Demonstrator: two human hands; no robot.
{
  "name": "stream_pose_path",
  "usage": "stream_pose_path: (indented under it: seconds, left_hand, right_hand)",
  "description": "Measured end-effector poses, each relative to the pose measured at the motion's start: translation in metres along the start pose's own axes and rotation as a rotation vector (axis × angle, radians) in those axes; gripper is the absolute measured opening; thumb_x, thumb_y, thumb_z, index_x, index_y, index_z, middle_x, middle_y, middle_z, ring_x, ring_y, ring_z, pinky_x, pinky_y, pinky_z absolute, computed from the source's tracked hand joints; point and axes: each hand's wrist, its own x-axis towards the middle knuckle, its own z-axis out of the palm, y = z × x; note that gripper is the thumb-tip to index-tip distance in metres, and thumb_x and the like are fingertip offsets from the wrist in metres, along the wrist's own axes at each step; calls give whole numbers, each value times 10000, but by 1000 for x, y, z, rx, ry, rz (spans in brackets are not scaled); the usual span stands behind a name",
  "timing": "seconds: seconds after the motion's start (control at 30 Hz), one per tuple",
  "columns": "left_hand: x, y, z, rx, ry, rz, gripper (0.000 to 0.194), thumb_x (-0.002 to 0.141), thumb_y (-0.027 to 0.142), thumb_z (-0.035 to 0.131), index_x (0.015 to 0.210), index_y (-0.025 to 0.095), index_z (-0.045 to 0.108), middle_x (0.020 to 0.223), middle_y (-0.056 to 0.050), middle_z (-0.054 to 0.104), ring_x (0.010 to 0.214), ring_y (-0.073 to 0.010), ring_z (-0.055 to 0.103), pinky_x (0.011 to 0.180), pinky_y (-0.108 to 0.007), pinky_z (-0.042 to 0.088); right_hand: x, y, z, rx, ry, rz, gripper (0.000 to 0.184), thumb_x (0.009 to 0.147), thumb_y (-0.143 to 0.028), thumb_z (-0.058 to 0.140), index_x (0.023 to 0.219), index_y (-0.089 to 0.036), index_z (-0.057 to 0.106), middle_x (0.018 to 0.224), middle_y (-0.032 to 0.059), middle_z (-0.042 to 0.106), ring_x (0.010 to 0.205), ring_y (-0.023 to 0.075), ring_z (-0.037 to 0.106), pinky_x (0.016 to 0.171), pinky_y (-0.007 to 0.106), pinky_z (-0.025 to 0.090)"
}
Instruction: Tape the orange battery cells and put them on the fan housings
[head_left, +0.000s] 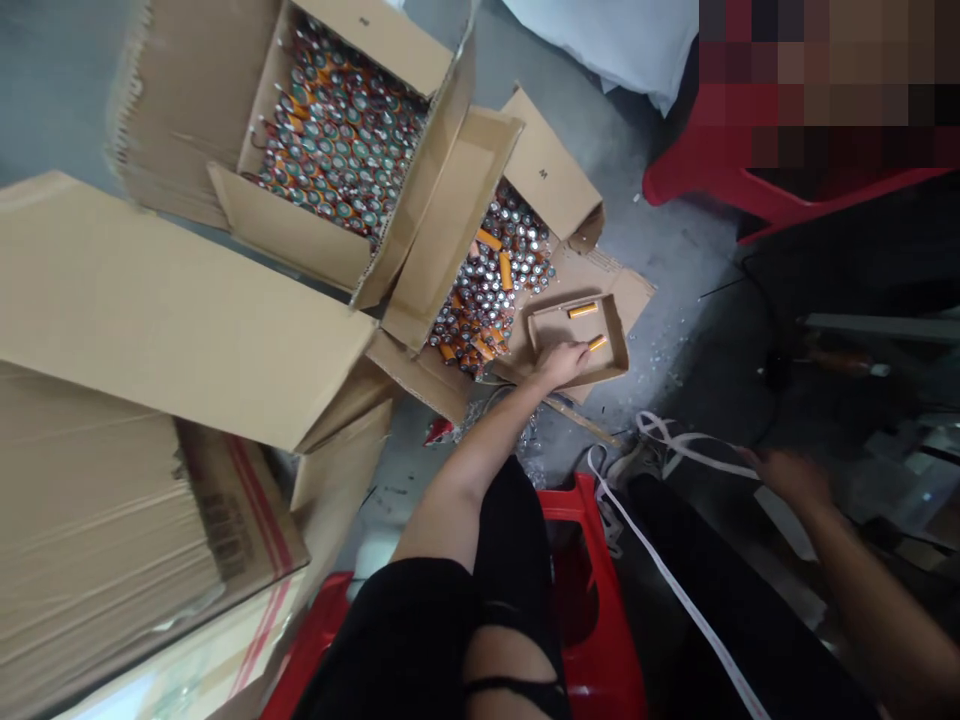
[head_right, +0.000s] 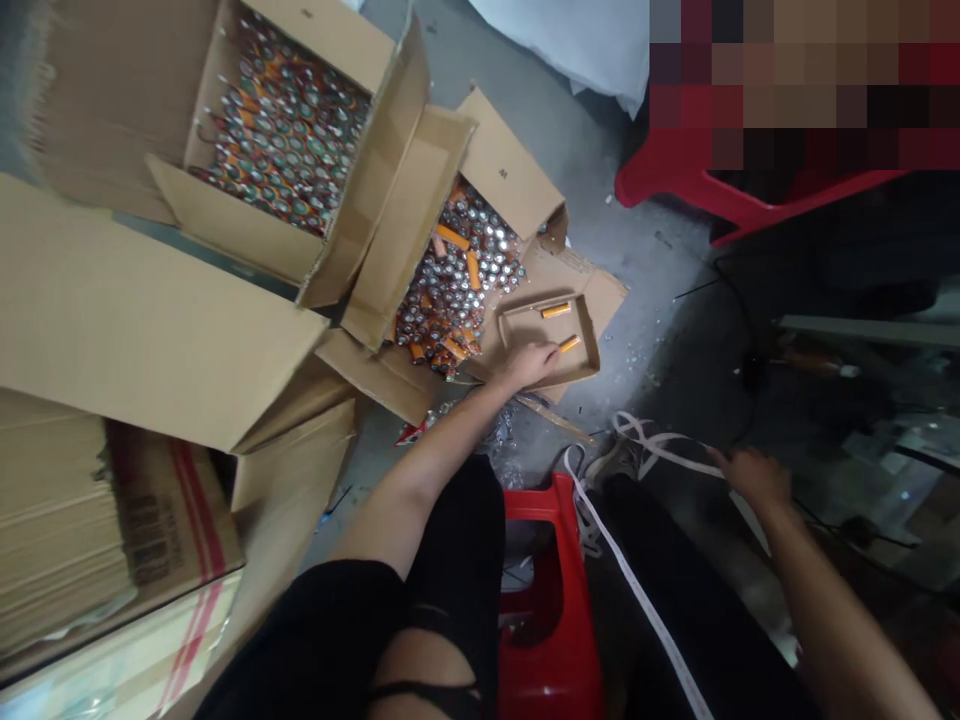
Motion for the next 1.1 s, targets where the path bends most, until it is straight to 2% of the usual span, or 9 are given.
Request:
stream_pose_path:
  seconds: [0.1, 0.23, 0.37, 0.47, 0.63, 0.83, 0.9, 1.0, 1.1]
  left_hand:
    - [6, -15, -44, -11, 260, -94, 443, 1155, 362, 372, 1448, 210, 668, 1496, -186, 682, 1485, -357, 571, 1260, -532, 450]
    - [31, -39, -86, -137, 728, -404, 645, 1030, 352, 650, 1621, 148, 491, 1771, -252, 379, 1675, -449, 288, 1353, -648, 289]
    - [42, -58, -96, -187, 773, -437, 630, 971, 295, 697, 1581, 212, 566, 1814, -209, 344, 1686, -472, 246, 1349, -755, 194]
    - [29, -75, -92, -125, 739, -347, 464, 1028, 328, 606, 1487, 292, 666, 1785, -131, 438, 1657, -429, 329, 1349, -744, 212]
    - [6, -93, -94, -29, 656, -270, 432, 1060, 320, 494, 1419, 314, 733, 1730, -114, 525, 1593, -407, 435, 1315, -699, 315]
    - [-4, -78, -111, -46, 605, -300, 436, 958, 294, 482, 1238, 266, 815, 1613, -195, 623, 1504, -494, 500, 1169, -768, 431]
    - [-8, -73, -112, -137, 665, -264, 434, 913, 363, 471, 1146, 376, 837, 1551, -86, 701, 1503, -456, 520, 1166, -726, 450]
    - [-15, -70, -110, -311, 715, -176, 415, 795, 518, 406, 895, 639, 790, 1231, 231, 827, 1547, -394, 507, 1189, -700, 387]
    - [-18, -72, -104, -396, 755, -8, 366, 617, 575, 409, 697, 724, 734, 1079, 365, 787, 1408, -374, 663, 1107, -605, 444]
  right_hand:
    - [44, -47, 22, -35, -71, -155, 318, 941, -543, 620, 905, -253, 746, 1066, 206, 777, 1100, 414, 762, 1059, 611, 612]
    - [107, -193, 80, 22, -207, -582, 475, 996, -364, 557, 1396, -141, 682, 1412, 229, 699, 1332, 353, 673, 1196, 537, 539]
    - [136, -347, 135, -11, -302, -750, 661, 981, -256, 609, 1625, -135, 521, 1697, 216, 468, 1559, 392, 454, 1313, 577, 389]
    - [140, -413, 164, -92, -382, -610, 774, 972, -267, 685, 1698, -178, 432, 1792, 206, 290, 1549, 473, 402, 1279, 617, 384]
    - [141, -439, 181, -109, -398, -517, 733, 1016, -205, 612, 1708, -147, 377, 1786, 242, 263, 1537, 457, 403, 1269, 575, 392]
    - [129, -440, 159, -108, -381, -444, 706, 985, -218, 590, 1660, -126, 408, 1751, 231, 408, 1449, 379, 548, 1157, 473, 508]
    - [127, -439, 155, -93, -363, -416, 728, 963, -232, 590, 1667, -194, 407, 1738, 176, 468, 1427, 359, 586, 1107, 465, 543]
    - [128, -433, 157, -65, -327, -370, 764, 926, -313, 599, 1662, -243, 408, 1688, 134, 556, 1436, 374, 607, 1056, 481, 575]
    - [129, -424, 172, 40, -314, -332, 754, 884, -455, 588, 1610, -304, 448, 1712, 69, 550, 1476, 378, 593, 1131, 508, 550]
